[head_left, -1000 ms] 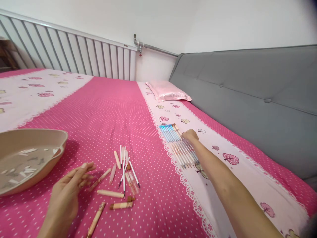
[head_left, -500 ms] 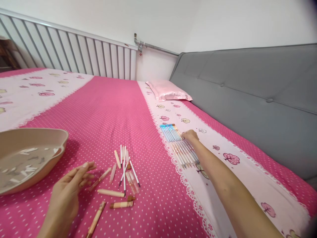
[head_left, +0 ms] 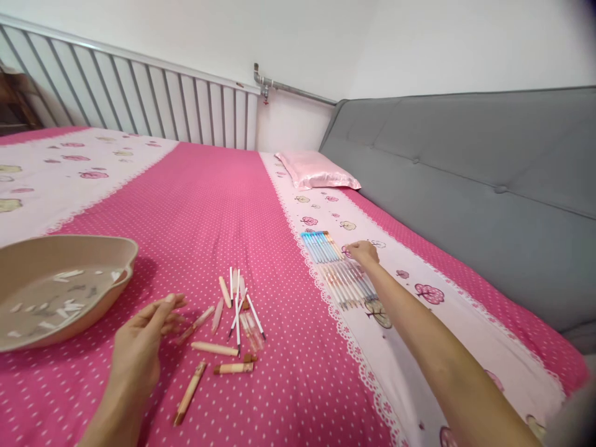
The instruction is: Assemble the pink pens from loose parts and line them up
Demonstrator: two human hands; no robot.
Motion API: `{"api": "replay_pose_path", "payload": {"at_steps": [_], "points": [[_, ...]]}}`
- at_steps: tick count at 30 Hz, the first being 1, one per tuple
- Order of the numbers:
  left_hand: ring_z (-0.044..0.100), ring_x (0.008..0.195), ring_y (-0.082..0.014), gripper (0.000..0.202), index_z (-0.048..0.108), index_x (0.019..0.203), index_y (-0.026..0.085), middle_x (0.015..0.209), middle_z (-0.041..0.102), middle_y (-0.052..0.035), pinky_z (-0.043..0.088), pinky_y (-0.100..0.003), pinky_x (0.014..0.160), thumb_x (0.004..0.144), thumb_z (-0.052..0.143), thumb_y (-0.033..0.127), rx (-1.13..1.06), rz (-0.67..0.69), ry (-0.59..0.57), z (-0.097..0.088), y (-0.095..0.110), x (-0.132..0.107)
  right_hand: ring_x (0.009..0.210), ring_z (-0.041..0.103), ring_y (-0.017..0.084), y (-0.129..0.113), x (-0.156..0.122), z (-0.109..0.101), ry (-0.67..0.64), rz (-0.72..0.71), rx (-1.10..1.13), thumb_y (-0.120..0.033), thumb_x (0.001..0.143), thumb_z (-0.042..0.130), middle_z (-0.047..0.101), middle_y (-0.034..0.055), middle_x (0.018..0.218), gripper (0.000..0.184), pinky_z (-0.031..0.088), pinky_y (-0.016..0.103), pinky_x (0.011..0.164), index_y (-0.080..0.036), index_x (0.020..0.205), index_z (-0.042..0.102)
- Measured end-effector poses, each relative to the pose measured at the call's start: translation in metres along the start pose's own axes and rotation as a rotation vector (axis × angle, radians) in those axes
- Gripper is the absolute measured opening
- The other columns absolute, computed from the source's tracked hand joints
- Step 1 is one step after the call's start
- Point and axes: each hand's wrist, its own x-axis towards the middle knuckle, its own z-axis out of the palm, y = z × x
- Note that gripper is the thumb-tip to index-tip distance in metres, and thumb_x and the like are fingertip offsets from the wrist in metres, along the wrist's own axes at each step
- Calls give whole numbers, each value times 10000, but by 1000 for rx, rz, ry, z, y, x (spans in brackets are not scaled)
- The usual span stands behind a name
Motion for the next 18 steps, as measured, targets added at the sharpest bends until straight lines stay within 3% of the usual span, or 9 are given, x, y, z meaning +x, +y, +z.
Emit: {"api": "replay_pose_path", "payload": {"at_steps": [4, 7, 9, 12, 14, 16, 18], "points": [[514, 549, -73, 338, 687, 862, 168, 736, 645, 1, 432, -173, 477, 630, 713, 413, 90, 210, 31, 5, 2, 0, 1058, 574, 248, 29, -51, -28, 60, -151, 14, -447, 787, 526, 634, 84, 1140, 452, 439, 342, 888, -182, 1147, 589], [521, 553, -81, 315, 681, 863, 153, 680, 615, 8, 445, -203, 543, 668, 687, 400, 145, 408, 87, 5, 4, -10, 1031, 583, 243, 72, -106, -52, 69, -221, 13, -479, 784, 508, 579, 109, 1220, 571, 418, 357, 929, -144, 1246, 492], [539, 580, -97, 322, 676, 882, 144, 688, 616, -3, 450, -218, 569, 708, 649, 415, 191, 489, 44, -4, 3, -28, 1115, 529, 298, 110, -143, -65, 66, -249, -44, -550, 778, 462, 527, 144, 1279, 652, 401, 414, 946, -136, 1281, 456], [564, 651, -120, 327, 667, 933, 153, 768, 641, -31, 464, -239, 623, 746, 618, 416, 269, 506, -79, -38, 0, -74, 1242, 396, 372, 171, -190, -73, 13, -189, -232, -673, 741, 375, 454, 183, 1342, 827, 323, 491, 1005, -109, 1346, 385], [594, 709, -147, 318, 663, 954, 173, 835, 659, -51, 481, -257, 640, 756, 614, 416, 348, 417, -193, -71, -2, -114, 1289, 331, 374, 204, -215, -67, -74, -153, -309, -698, 720, 340, 392, 189, 1393, 899, 259, 485, 1052, -86, 1378, 332], [613, 719, -171, 333, 663, 961, 188, 859, 672, -64, 501, -288, 644, 743, 623, 438, 382, 285, -291, -109, -4, -154, 1328, 260, 382, 227, -236, -55, -205, -140, -352, -740, 668, 368, 302, 200, 1447, 988, 221, 481, 1072, -78, 1398, 291], [613, 679, -181, 338, 683, 901, 193, 779, 675, -60, 504, -303, 636, 723, 631, 476, 386, 160, -430, -146, -9, -193, 1368, 128, 396, 237, -252, -40, -232, -133, -370, -774, 608, 418, 120, 172, 1517, 1080, 192, 526, 1066, -133, 1444, 180]]}}
